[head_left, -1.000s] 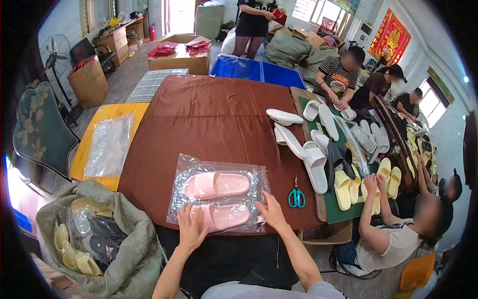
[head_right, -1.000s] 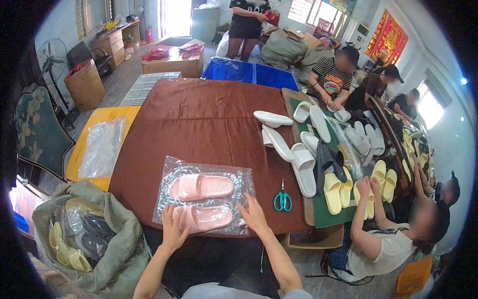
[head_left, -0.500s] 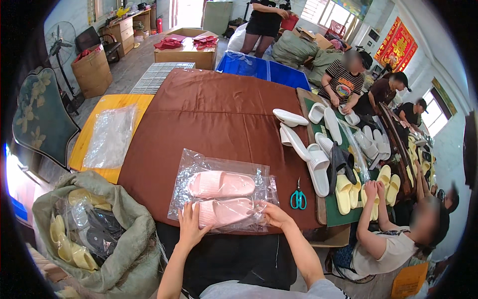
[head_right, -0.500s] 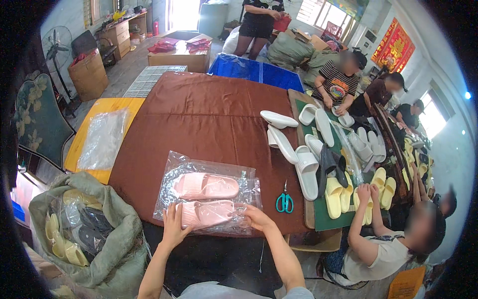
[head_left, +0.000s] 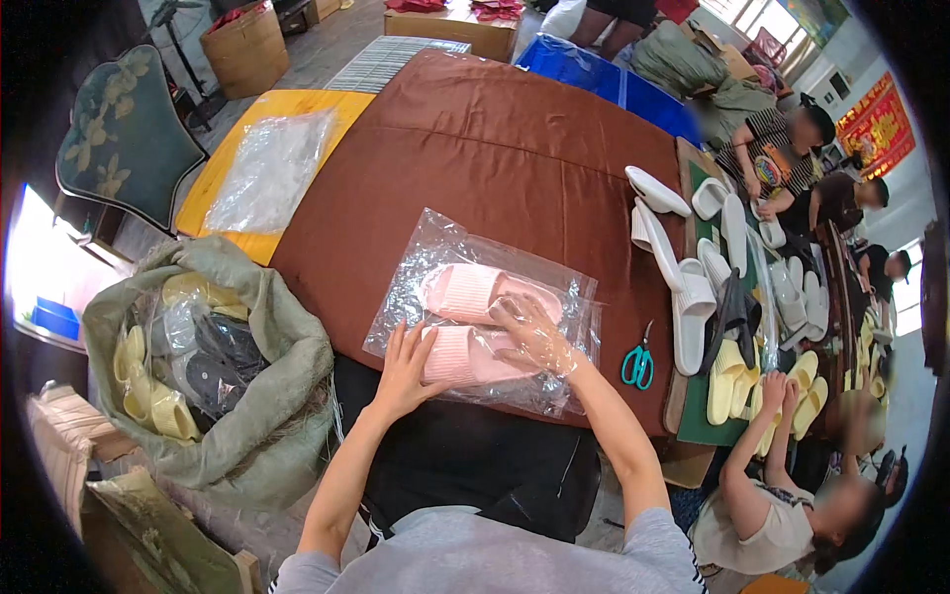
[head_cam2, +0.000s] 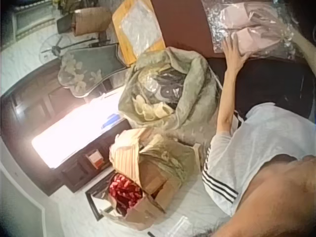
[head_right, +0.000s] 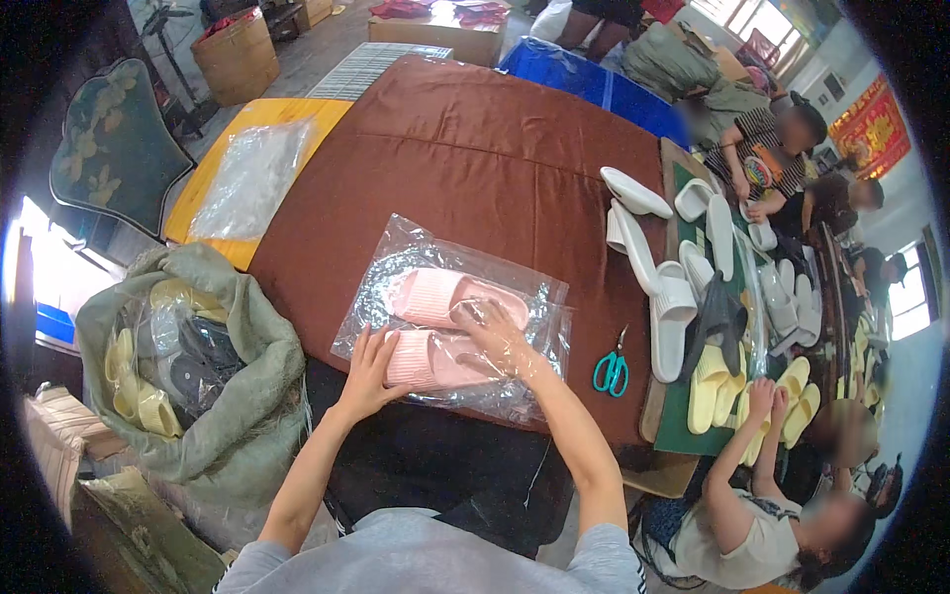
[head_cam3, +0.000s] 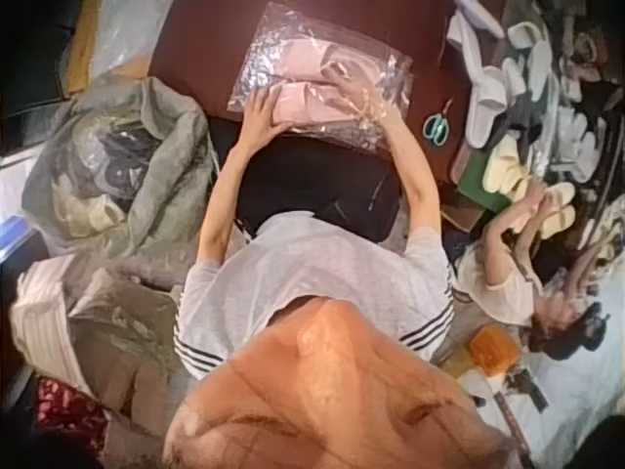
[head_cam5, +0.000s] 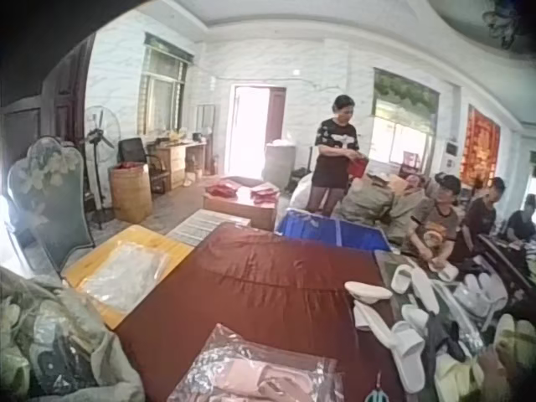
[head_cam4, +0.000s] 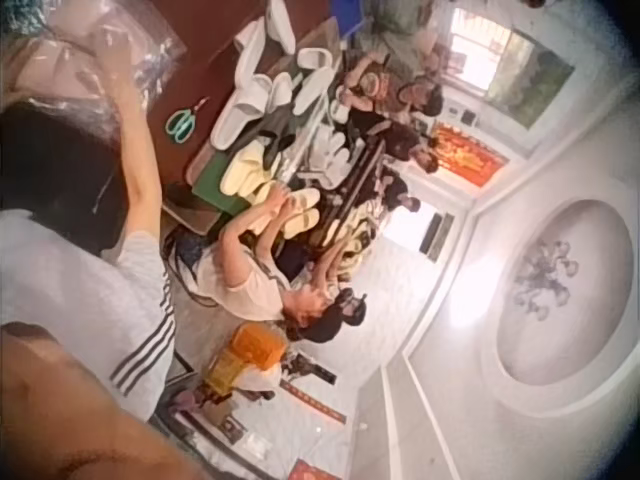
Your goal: The person carries a sack of slippers to a work table, gathers plastic bags, and packs pairs of slippers into the plastic bags by hand.
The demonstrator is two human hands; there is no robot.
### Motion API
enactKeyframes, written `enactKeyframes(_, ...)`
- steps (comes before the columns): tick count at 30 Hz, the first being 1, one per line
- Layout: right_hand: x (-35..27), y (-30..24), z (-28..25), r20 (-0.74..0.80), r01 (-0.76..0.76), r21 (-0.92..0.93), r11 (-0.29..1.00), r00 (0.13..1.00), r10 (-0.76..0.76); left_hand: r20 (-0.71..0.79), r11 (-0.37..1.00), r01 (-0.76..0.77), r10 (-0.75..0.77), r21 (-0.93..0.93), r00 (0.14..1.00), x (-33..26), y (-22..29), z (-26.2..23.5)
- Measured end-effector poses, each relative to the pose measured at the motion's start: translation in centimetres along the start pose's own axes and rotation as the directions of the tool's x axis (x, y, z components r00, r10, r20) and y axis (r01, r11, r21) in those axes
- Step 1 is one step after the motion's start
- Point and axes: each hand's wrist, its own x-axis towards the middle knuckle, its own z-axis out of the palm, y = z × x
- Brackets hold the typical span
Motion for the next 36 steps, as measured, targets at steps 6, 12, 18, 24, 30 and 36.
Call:
enactKeyframes(6,2.3,-2.3,2.2,-0.053,-0.195,0.221,0.956,0.976,0.211,0.042,1.000,-0.021,0.022,-0.022,0.999,0.3,0.3,-0.4)
enactKeyframes(12,1.8,-4.6,-0.6,-0.258,-0.222,0.284,0.933,0.919,0.298,-0.222,0.903,0.163,-0.267,-0.399,0.938,0.6,-1.0,-1.4)
enactKeyframes(18,2.7,-3.8,-1.1,-0.298,-0.173,0.143,0.975,0.932,0.209,-0.258,0.744,0.298,-0.531,-0.598,0.807,1.2,-2.4,-2.1)
enactKeyframes(24,4.0,-1.7,1.1,-0.263,-0.196,0.058,0.979,0.943,0.205,-0.290,0.908,0.405,-0.419,-0.110,0.860,1.2,-5.1,-2.0)
enactKeyframes(30,2.9,-1.6,2.3,-0.334,-0.137,0.028,0.990,0.932,0.138,-0.327,0.991,-0.056,0.094,0.123,0.940,7.6,-3.6,-3.4)
enactKeyframes(36,3.8,-2.6,2.1,-0.353,-0.199,0.152,0.968,0.904,0.242,-0.119,0.950,-0.084,0.124,0.301,0.985,10.5,-9.3,-0.3)
